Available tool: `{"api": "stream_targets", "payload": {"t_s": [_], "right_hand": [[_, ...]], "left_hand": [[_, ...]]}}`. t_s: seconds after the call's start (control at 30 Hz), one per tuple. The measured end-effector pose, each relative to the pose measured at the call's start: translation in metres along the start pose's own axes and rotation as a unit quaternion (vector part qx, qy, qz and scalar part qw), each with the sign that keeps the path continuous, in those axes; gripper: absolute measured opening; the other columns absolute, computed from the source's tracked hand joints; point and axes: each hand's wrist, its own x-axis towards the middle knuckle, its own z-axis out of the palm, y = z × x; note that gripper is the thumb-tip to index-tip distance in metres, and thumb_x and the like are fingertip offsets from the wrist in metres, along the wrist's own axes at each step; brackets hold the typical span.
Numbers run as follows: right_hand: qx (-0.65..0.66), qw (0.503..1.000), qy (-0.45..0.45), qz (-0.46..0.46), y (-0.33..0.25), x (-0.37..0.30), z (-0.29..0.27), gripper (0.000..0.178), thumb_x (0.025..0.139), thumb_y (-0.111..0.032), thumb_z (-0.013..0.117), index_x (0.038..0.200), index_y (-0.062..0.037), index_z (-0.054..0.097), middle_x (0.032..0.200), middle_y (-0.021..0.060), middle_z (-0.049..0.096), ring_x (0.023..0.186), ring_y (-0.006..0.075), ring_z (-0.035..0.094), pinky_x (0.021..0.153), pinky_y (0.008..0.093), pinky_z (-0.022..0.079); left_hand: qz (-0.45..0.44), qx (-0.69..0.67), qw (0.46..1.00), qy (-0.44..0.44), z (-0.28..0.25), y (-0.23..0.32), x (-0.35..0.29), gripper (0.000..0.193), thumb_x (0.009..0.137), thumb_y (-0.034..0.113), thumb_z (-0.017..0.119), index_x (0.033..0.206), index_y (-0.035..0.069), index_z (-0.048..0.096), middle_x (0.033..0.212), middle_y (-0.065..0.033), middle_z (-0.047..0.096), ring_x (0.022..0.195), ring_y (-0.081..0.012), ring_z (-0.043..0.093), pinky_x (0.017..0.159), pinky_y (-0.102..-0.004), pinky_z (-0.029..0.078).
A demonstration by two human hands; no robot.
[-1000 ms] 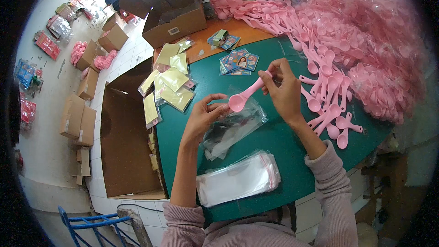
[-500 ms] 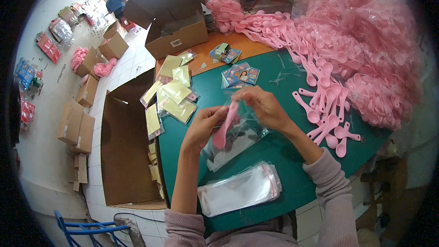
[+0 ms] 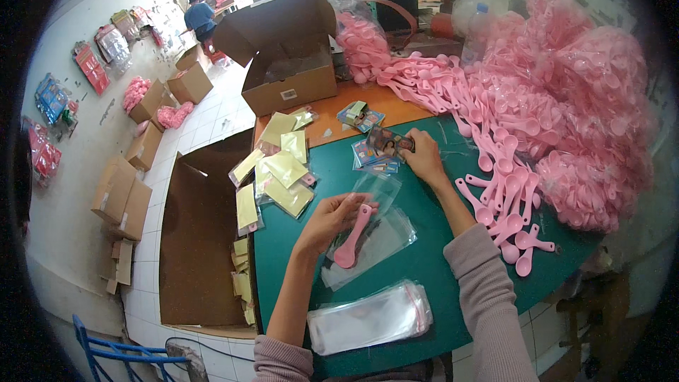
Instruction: Pack pink plastic spoons and small cards into clear plastic bags and seal them with gold stickers.
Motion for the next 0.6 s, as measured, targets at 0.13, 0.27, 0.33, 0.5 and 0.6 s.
{"api": "stream_targets", "payload": {"t_s": [0.13,0.27,0.33,0.5,0.6], "right_hand": [[0.266,0.941,-0.202,0.056,-0.022,0.004,-0.042,0.023,0.076,-0.01,0.062,0.095,-0.003,0.051,0.076,0.0048,0.057,0.06,0.0103,0.053,0.049,0.0234,0.043],[0.265,0.915,-0.299,0.045,-0.057,-0.01,-0.084,0.019,0.086,-0.012,0.051,0.104,-0.0047,0.05,0.074,0.0011,0.053,0.06,0.0066,0.051,0.045,0.0206,0.041],[0.249,0.914,-0.32,0.031,-0.058,-0.015,-0.088,0.019,0.089,-0.014,0.047,0.106,-0.005,0.049,0.074,0.0005,0.052,0.061,0.0065,0.051,0.045,0.0208,0.041],[0.114,0.939,-0.324,-0.014,-0.077,-0.02,-0.097,0.017,0.087,-0.011,0.049,0.103,-0.0052,0.052,0.066,0.0033,0.055,0.049,0.0089,0.05,0.043,0.0236,0.041],[0.086,0.927,-0.362,-0.046,-0.077,-0.02,-0.1,0.016,0.086,-0.01,0.05,0.101,-0.0051,0.053,0.063,0.0044,0.055,0.044,0.01,0.048,0.042,0.0246,0.041]], "left_hand": [[-0.006,0.02,0.999,0.036,-0.002,0.007,-0.001,0.034,0.093,0.022,0.043,0.111,-0.005,0.052,0.099,-0.0121,0.062,0.088,-0.0139,0.06,0.075,-0.0244,0.049],[0.004,0.032,0.999,0.033,-0.008,0.006,0.0,0.033,0.092,0.024,0.045,0.11,-0.002,0.055,0.099,-0.0112,0.062,0.088,-0.0133,0.06,0.074,-0.0234,0.048],[0.006,0.028,0.999,0.029,-0.006,0.004,0.003,0.033,0.092,0.023,0.045,0.109,-0.003,0.055,0.098,-0.0113,0.062,0.086,-0.0134,0.06,0.072,-0.0235,0.048],[0.001,0.014,0.999,0.041,0.002,0.005,0.0,0.032,0.092,0.02,0.045,0.108,-0.006,0.056,0.092,-0.0094,0.063,0.08,-0.0097,0.06,0.067,-0.0197,0.048],[0.009,0.025,0.999,0.026,-0.003,0.003,0.0,0.032,0.093,0.02,0.045,0.106,-0.006,0.057,0.09,-0.0077,0.063,0.078,-0.0089,0.059,0.066,-0.0197,0.048]]}}
